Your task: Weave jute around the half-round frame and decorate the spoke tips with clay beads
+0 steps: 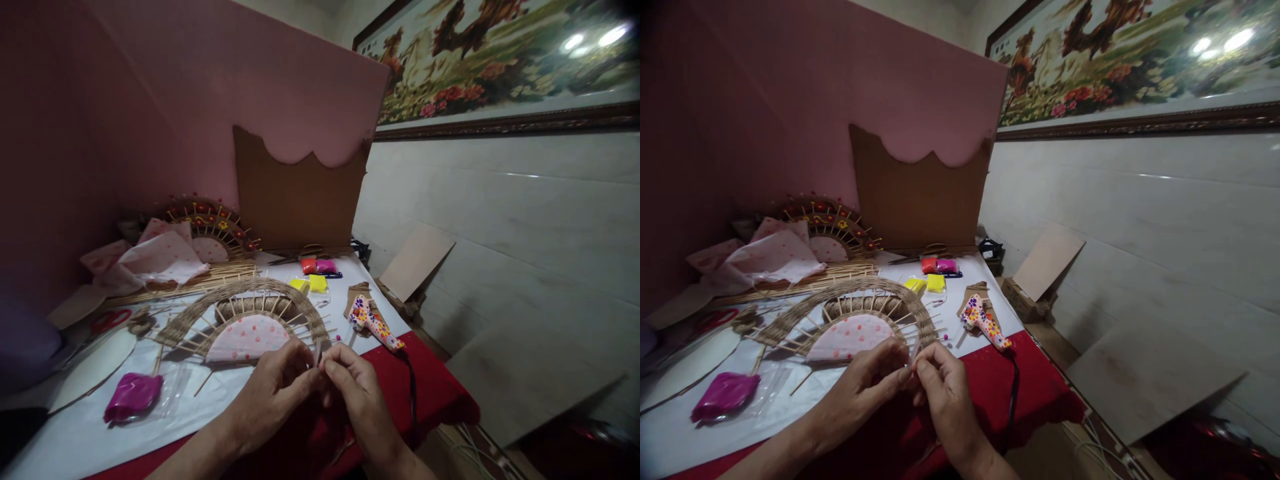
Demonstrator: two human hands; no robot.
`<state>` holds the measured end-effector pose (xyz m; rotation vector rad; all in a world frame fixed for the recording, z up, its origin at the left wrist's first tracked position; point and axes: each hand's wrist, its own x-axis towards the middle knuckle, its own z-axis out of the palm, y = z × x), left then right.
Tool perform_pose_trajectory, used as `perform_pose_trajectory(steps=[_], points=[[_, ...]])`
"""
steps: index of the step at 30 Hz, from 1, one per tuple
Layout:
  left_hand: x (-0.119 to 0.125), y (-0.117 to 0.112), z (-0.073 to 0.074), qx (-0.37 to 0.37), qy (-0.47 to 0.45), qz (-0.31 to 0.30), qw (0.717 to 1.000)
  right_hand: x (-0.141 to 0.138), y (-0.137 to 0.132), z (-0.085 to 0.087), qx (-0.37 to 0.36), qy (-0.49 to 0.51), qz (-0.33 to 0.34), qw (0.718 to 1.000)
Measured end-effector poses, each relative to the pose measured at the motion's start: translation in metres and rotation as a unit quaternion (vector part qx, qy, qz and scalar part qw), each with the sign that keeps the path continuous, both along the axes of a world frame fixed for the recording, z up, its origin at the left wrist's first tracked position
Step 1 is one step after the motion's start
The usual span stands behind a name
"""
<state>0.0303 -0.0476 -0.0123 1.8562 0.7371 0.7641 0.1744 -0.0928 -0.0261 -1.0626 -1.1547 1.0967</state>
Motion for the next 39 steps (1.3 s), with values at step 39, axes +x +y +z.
perform_pose_trajectory(steps=[39], points=[[0.008, -0.003, -0.001, -0.236, -0.062, -0.038, 0.969, -0.002, -0.028, 0.009, 0.001, -0.382, -0.083, 0.920]])
